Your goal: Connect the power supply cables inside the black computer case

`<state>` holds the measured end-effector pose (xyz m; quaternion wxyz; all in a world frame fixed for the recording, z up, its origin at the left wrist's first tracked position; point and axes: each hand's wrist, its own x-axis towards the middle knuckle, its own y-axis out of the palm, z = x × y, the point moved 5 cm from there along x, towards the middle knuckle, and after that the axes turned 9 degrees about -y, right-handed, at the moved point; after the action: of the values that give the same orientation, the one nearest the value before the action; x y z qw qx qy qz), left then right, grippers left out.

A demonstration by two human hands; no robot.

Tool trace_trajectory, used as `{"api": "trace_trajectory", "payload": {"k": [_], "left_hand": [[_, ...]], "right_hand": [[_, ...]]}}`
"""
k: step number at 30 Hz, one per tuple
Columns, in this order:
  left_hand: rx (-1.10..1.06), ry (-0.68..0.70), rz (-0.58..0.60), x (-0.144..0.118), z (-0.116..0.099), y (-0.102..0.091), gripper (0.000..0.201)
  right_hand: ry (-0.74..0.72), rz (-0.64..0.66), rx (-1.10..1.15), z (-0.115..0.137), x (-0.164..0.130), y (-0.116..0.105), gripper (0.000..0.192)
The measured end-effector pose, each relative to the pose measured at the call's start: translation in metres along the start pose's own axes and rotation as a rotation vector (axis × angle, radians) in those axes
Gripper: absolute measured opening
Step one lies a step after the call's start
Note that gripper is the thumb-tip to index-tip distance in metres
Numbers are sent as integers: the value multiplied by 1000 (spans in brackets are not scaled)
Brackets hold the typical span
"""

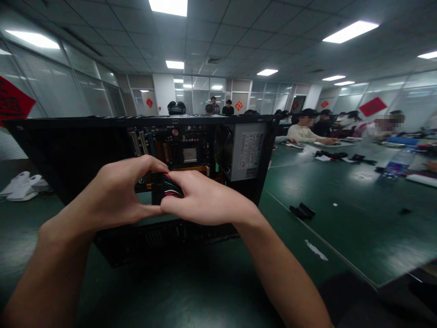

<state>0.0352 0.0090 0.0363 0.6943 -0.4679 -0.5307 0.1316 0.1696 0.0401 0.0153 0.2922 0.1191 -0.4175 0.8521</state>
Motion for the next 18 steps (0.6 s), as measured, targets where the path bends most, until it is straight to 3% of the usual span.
{"api": "trace_trajectory", "payload": {"k": [6, 18], "left_hand": [[29, 4, 39, 1, -3, 2, 36], [46, -35, 78, 2, 0, 4, 35]], "right_hand": [[-20, 122, 117, -6, -1, -1, 12], [22, 68, 153, -19, 9, 9, 11]]}}
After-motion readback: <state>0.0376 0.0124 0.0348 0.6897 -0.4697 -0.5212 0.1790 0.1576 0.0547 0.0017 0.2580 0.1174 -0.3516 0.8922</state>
